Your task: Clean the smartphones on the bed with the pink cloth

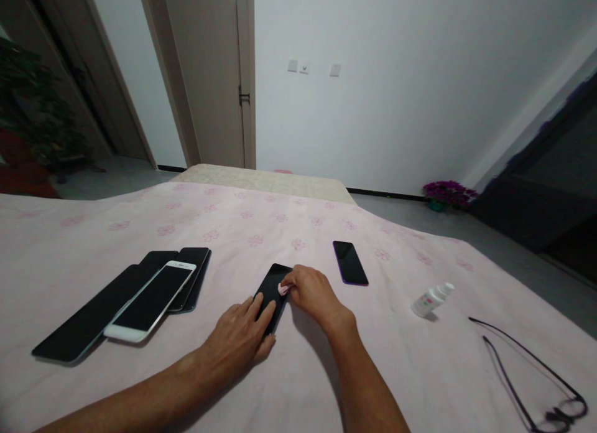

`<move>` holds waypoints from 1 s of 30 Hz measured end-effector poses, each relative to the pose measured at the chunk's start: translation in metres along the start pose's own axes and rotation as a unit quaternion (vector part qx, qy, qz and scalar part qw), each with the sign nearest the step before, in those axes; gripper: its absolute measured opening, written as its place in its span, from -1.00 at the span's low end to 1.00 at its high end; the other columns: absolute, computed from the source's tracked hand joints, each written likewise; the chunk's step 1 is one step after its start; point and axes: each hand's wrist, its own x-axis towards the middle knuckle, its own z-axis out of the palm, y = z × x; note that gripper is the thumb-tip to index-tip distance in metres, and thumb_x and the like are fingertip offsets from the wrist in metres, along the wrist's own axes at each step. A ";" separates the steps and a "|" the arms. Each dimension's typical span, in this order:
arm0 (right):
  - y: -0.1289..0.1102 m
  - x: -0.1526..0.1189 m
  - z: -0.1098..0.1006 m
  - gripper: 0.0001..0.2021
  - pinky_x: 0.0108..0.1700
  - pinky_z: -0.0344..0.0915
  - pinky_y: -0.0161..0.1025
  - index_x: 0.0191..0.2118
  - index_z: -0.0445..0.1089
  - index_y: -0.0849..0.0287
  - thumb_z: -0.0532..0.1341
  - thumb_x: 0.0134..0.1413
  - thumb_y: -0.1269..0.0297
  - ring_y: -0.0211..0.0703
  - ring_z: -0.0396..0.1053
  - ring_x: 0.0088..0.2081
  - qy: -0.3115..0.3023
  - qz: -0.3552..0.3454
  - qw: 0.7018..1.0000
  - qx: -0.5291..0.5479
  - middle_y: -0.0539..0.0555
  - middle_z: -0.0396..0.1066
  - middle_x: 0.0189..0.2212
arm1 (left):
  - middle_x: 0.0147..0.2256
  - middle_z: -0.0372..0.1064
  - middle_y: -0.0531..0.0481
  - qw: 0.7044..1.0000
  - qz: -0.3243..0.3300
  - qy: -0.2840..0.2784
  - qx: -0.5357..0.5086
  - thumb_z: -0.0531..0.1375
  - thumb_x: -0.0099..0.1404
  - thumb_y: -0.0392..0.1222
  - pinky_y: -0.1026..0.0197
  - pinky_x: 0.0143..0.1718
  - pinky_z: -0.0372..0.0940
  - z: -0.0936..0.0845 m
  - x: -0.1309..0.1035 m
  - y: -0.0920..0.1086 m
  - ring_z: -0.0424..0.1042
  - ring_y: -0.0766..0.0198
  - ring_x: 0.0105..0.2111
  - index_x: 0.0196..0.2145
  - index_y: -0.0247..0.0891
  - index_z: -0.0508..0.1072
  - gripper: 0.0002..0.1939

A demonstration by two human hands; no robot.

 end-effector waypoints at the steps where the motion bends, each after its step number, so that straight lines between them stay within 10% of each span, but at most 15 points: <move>1: 0.002 0.000 -0.001 -0.71 -0.15 0.30 -0.28 -0.24 0.59 0.09 0.20 0.07 0.58 -0.14 0.48 -0.23 0.007 -0.017 1.000 0.022 0.05 0.54 -0.30 | 0.16 0.30 -0.41 1.000 -0.004 -0.002 -0.008 0.18 0.32 -0.13 -0.11 -0.01 0.36 -0.002 0.001 -0.003 0.40 -0.16 0.07 0.24 -0.32 0.27 -0.44; 14: -0.020 0.005 0.010 -0.70 -0.20 0.30 -0.28 -0.07 0.50 0.08 0.15 0.19 0.53 -0.18 0.40 -0.24 0.120 -0.132 0.979 0.092 0.06 0.41 -0.24 | -0.24 0.57 -0.14 0.996 -0.035 0.010 -0.081 0.01 0.38 -0.36 0.12 -0.30 0.43 -0.017 0.003 -0.048 0.58 0.08 -0.34 0.26 -0.28 0.24 -0.49; 21: -0.001 0.007 0.015 -0.68 -0.20 0.31 -0.21 -0.03 0.48 0.11 0.13 0.20 0.54 -0.11 0.41 -0.24 0.198 -0.054 0.979 0.007 0.10 0.43 -0.24 | -0.37 0.57 -0.08 0.995 -0.024 0.042 -0.088 0.01 0.40 -0.31 0.13 -0.35 0.42 -0.016 0.000 -0.053 0.58 0.07 -0.41 0.17 -0.25 0.35 -0.59; 30: -0.030 0.004 0.035 -0.62 -0.18 0.30 -0.21 0.02 0.44 0.10 0.12 0.15 0.56 -0.12 0.36 -0.23 0.168 -0.175 0.970 0.028 0.10 0.41 -0.22 | -0.43 0.56 -0.06 0.991 -0.042 0.089 -0.085 -0.03 0.46 -0.23 0.23 -0.45 0.35 -0.012 0.001 -0.063 0.57 0.13 -0.47 0.02 -0.23 0.44 -0.68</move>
